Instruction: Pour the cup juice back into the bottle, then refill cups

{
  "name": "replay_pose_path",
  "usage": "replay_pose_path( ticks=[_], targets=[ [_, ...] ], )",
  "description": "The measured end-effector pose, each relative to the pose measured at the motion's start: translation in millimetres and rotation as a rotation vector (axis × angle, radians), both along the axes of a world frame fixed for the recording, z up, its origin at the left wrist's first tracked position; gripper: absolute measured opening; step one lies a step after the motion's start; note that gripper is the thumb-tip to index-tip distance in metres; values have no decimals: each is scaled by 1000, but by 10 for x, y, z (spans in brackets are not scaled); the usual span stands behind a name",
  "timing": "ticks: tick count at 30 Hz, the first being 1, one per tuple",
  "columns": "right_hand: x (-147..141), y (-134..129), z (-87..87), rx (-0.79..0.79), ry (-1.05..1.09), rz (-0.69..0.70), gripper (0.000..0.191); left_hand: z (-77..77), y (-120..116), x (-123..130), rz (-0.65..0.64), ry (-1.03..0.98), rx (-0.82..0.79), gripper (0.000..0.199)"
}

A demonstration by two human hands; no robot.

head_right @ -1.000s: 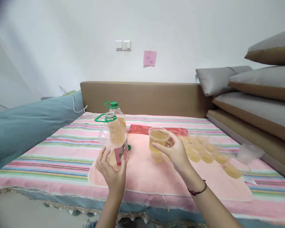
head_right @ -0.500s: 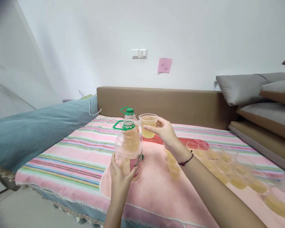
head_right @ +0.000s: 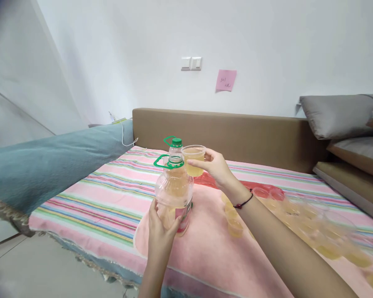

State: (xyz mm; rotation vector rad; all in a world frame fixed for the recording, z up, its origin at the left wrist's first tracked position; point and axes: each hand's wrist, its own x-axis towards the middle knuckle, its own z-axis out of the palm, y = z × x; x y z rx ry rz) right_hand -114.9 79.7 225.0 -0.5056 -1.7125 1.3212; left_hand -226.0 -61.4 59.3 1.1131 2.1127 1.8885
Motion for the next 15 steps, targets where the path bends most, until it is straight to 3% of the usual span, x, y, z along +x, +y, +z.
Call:
replay_pose_path(
  ticks=[15],
  targets=[
    [27, -31, 68, 61, -101, 11, 43, -68, -1, -33, -41, -10, 7, 83]
  ],
)
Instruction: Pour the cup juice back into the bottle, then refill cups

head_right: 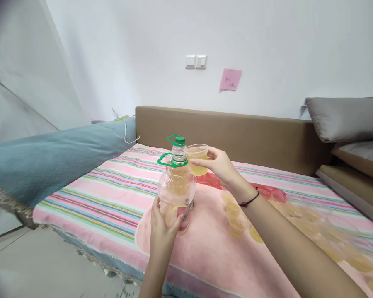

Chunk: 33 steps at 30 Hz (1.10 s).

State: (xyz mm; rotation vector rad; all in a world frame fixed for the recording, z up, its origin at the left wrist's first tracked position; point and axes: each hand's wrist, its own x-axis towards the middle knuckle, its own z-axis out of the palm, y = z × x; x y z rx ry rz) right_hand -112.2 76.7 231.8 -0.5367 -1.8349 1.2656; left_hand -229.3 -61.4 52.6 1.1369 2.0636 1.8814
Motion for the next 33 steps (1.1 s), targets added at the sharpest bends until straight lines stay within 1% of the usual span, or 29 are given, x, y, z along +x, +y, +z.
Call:
replay_pose_path(
  ticks=[9, 14, 25, 29, 33],
  targets=[
    [25, -23, 26, 24, -18, 25, 45, -3, 0, 2, 9, -12, 19, 84],
    [28, -13, 44, 34, -50, -6, 45, 8, -6, 5, 1, -1, 2, 85],
    [35, -13, 162, 69, -133, -10, 44, 5, -9, 11, 5, 6, 24, 84],
    [39, 15, 173, 55, -139, 0, 44, 16, -13, 21, 7, 5, 1, 84],
    [45, 47, 182, 81, -147, 12, 43, 28, -22, 32, 1, 0, 7, 83]
  ],
)
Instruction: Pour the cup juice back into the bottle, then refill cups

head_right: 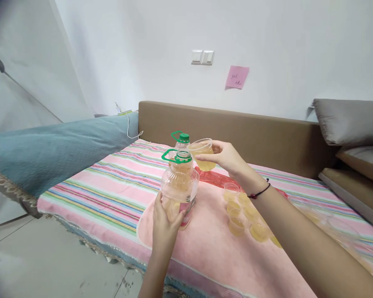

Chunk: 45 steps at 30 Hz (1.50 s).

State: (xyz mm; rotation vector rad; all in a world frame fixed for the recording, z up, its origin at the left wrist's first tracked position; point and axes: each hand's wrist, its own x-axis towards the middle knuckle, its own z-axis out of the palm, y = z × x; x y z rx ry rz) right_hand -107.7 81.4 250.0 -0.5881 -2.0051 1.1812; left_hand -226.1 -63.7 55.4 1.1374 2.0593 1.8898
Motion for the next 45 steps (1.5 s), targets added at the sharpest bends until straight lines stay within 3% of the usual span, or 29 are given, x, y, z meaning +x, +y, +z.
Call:
replay_pose_path(
  ticks=[37, 45],
  targets=[
    [17, 29, 321, 85, -278, -2, 44, 101, -18, 16, 7, -99, 25, 88],
    [-1, -13, 378, 82, -302, -13, 45, 161, -43, -46, -61, -284, 88, 72]
  ],
)
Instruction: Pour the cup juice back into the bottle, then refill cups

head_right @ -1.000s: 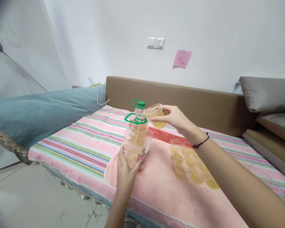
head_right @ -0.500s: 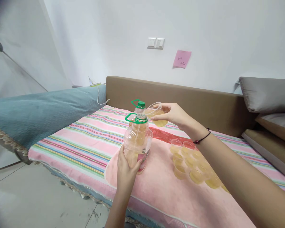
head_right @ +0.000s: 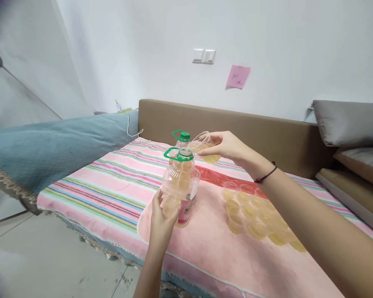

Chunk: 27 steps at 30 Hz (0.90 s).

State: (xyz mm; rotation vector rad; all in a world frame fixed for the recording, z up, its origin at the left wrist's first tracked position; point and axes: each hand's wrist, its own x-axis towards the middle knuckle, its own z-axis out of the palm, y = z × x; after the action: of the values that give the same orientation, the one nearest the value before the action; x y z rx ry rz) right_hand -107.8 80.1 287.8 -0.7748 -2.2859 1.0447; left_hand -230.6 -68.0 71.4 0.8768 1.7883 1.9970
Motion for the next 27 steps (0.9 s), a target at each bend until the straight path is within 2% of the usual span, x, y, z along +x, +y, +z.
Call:
replay_pose_path(
  ticks=[3, 8, 12, 18, 27],
  targets=[
    [-13, -36, 30, -11, -8, -2, 45, 15, -10, -55, 2, -172, 45, 72],
    [-20, -71, 74, 4, -33, 9, 46, 72, -68, -173, 97, -473, 113, 35],
    [-22, -118, 111, 27, -64, 1, 42, 101, -97, -237, 171, -636, 211, 24],
    [-27, -130, 136, 38, -66, 5, 33, 83, -91, -244, 197, -634, 227, 23],
    [-24, -4, 130, 71, -95, 1, 38, 67, -73, -221, 135, -621, 200, 26]
  ],
)
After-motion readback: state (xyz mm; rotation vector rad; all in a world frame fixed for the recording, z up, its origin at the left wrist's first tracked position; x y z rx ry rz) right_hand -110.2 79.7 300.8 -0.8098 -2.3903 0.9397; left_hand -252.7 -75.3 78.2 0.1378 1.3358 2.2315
